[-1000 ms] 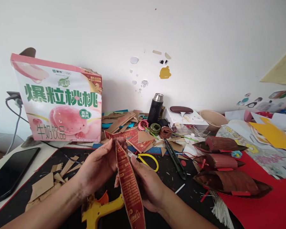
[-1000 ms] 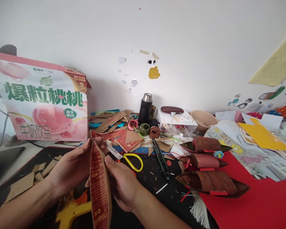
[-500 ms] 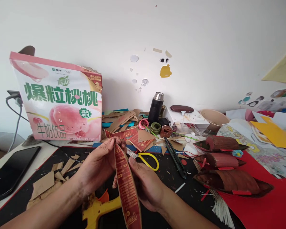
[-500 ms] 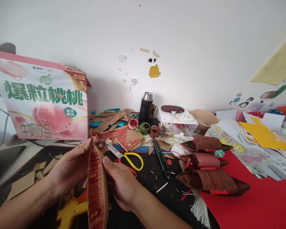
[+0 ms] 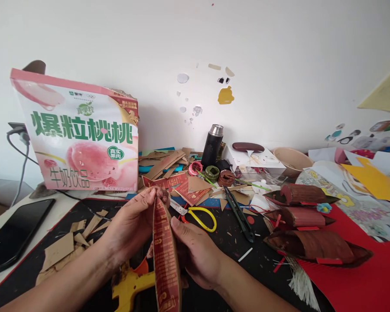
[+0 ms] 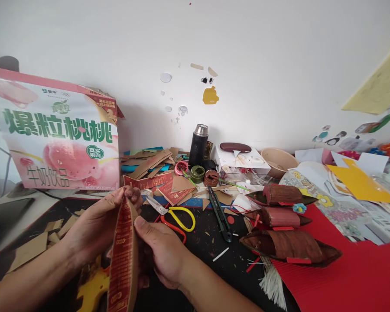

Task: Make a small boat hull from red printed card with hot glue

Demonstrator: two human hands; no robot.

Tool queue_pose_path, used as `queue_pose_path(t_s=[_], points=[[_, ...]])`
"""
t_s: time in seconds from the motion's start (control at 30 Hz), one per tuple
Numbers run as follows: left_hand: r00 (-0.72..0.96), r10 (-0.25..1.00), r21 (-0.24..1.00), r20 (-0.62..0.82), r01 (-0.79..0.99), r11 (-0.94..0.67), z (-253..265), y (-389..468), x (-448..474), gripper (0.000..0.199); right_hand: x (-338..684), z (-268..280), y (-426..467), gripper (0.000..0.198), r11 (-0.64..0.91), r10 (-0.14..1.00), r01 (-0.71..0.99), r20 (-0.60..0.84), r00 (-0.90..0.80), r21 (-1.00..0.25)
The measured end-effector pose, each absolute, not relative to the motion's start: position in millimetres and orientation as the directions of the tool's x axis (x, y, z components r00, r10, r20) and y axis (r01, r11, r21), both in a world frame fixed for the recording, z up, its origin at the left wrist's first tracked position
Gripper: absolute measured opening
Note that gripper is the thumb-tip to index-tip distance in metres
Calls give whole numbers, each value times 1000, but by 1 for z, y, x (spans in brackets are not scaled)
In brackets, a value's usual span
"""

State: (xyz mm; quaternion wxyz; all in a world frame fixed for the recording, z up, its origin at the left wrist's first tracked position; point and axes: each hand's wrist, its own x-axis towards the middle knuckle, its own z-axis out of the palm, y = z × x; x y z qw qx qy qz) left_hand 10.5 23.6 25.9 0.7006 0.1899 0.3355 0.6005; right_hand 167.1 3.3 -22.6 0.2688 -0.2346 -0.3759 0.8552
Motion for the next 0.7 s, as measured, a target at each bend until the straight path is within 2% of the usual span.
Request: queue_pose_path(t_s=[0.7], points=[[35,960,631,-277,-747,209,29,22,15,38,163,-30,4,84,-562,628,-272,-189,-755,-781]])
